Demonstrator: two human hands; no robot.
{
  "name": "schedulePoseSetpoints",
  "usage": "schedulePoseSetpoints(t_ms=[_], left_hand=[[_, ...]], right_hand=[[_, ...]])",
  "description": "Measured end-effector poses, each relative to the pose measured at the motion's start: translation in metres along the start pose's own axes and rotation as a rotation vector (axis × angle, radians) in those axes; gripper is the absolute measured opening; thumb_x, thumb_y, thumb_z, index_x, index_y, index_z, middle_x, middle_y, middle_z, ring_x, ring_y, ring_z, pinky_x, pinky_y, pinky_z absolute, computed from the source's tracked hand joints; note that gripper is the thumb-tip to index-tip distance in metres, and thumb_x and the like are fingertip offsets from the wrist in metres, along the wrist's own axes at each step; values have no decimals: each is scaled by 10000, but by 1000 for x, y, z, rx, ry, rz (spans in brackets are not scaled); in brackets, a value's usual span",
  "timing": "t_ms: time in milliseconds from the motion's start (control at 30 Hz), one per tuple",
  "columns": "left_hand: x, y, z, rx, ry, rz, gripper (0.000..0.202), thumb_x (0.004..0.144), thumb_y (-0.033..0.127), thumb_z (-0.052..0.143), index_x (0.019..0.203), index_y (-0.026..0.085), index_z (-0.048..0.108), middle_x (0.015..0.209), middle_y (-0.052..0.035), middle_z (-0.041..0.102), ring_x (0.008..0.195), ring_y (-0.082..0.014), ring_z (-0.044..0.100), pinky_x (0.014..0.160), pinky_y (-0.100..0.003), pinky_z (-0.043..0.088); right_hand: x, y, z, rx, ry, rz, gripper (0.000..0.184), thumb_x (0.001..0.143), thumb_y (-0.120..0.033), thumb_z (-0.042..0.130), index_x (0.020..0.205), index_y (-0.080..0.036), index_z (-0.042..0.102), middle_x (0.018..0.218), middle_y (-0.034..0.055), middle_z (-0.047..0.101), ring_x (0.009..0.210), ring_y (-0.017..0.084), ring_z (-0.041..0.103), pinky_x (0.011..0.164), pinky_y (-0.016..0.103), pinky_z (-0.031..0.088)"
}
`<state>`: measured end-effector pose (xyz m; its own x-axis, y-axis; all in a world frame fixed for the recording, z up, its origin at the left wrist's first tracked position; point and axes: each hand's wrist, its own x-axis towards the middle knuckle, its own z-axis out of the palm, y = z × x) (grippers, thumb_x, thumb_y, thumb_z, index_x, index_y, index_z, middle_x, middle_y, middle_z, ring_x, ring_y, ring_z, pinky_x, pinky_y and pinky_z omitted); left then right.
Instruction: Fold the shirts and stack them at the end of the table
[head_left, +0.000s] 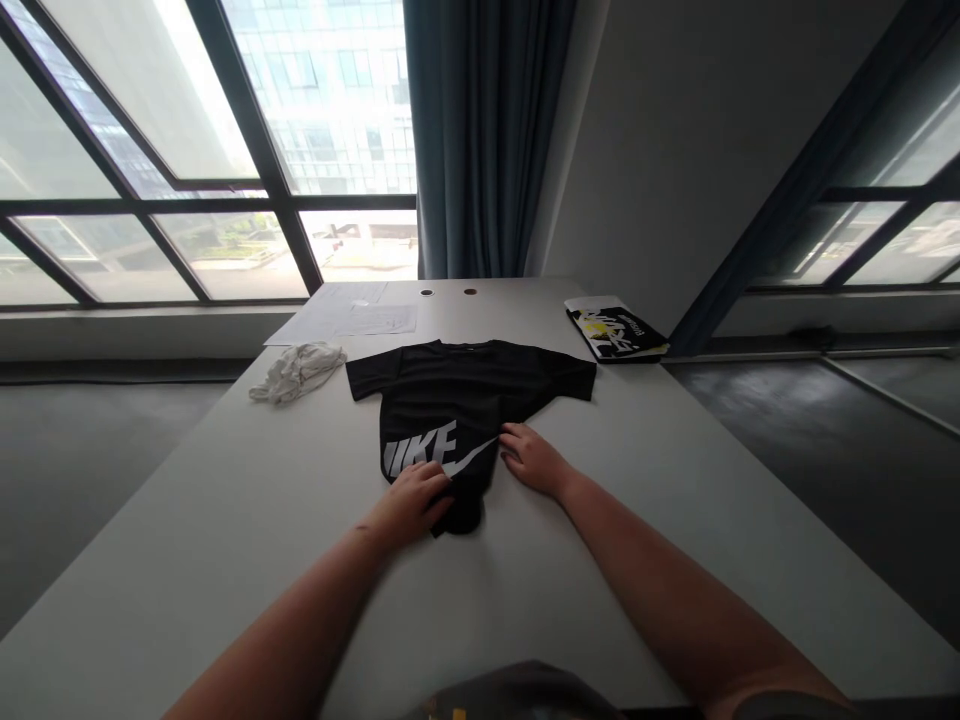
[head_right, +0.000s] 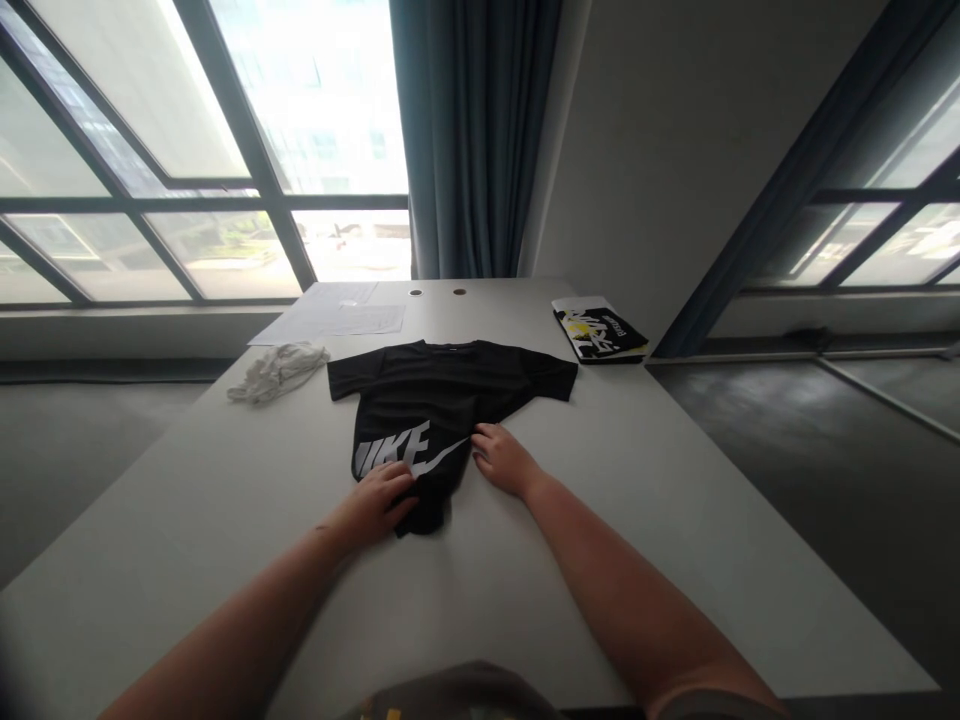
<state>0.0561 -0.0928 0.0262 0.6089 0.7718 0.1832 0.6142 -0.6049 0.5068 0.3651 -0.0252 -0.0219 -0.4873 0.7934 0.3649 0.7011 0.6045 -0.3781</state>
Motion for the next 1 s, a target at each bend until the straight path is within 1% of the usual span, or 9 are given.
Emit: schedulePoseSetpoints(t_ms=[200, 267, 333, 433, 567, 667, 833, 933, 1000], left_hand=[[-9, -7, -21, -638, 415, -188, 288, 922, 301, 557, 1184, 220, 646, 1237, -104, 683, 1166, -256, 645, 1024, -394, 495], [-13, -16, -27, -814, 537, -248, 242, 870, 314, 606, 1089, 215, 633, 1109, -79, 717, 1065, -245, 673, 946, -370, 513], [-17, -28, -32, -969, 580, -288, 197, 810, 312, 634, 976, 213, 595, 892, -32, 703, 864, -207, 667, 812, -327, 514], [-22, -43, -38, -1107, 496, -352, 189, 766, 310, 601, 921, 206, 575, 705, 6, 622, 650, -156, 563, 629, -269, 428], [-24, -53, -44, -1103, 434, -365, 209, 740, 321, 565, 897, 189, 605, 658, 7, 555, 613, -142, 488, 575, -256, 340], [-25, -52, -49, -1078, 410, -337, 232, 708, 343, 553, 861, 183, 624, 645, 5, 515, 605, -143, 442, 572, -266, 312], [-27, -52, -52, -1033, 293, -312, 337, 736, 448, 544, 844, 163, 690, 719, -44, 577, 689, -186, 505, 636, -299, 390], [-27, -55, -46, -1040, 217, -375, 432, 774, 540, 558, 860, 152, 727, 749, -65, 626, 725, -207, 556, 679, -312, 439], [-26, -58, -38, -1017, 243, -456, 465, 779, 592, 594, 861, 155, 729, 793, -77, 669, 771, -227, 596, 724, -325, 470]], right_hand=[[0, -10, -3, 20, -10, 95, 298, 916, -232, 646, 1202, -178, 711, 1256, 136, 622, 1174, 284, 594, 1086, 458, 490], [2, -6, -9, 50, -6, 123, 206, 914, -220, 642, 1097, -191, 731, 1136, 102, 634, 1075, 253, 612, 1017, 420, 512], [2, -1, -15, 86, 1, 135, 138, 898, -187, 622, 982, -198, 730, 1054, 78, 637, 1007, 232, 620, 964, 392, 514], [-2, 7, -26, 149, 14, 119, 113, 864, -173, 593, 890, -205, 697, 1032, 64, 652, 959, 215, 632, 910, 358, 512], [-20, 21, -41, 194, 74, 156, 81, 795, -192, 547, 823, -223, 616, 1011, 50, 687, 949, 220, 646, 909, 355, 508], [-36, 39, -51, 234, 215, 296, 67, 786, -251, 517, 824, -236, 570, 1035, 47, 714, 1014, 242, 660, 966, 386, 502], [-48, 65, -62, 214, 491, 647, 130, 791, -334, 508, 854, -248, 583, 1016, 70, 734, 987, 272, 684, 993, 447, 515], [-45, 56, -68, 118, 613, 757, 158, 815, -329, 485, 884, -248, 602, 1000, 96, 724, 963, 292, 679, 974, 484, 533], [-43, 32, -69, 33, 654, 619, 172, 853, -314, 474, 926, -252, 617, 1037, 112, 707, 1028, 306, 661, 1005, 499, 523]])
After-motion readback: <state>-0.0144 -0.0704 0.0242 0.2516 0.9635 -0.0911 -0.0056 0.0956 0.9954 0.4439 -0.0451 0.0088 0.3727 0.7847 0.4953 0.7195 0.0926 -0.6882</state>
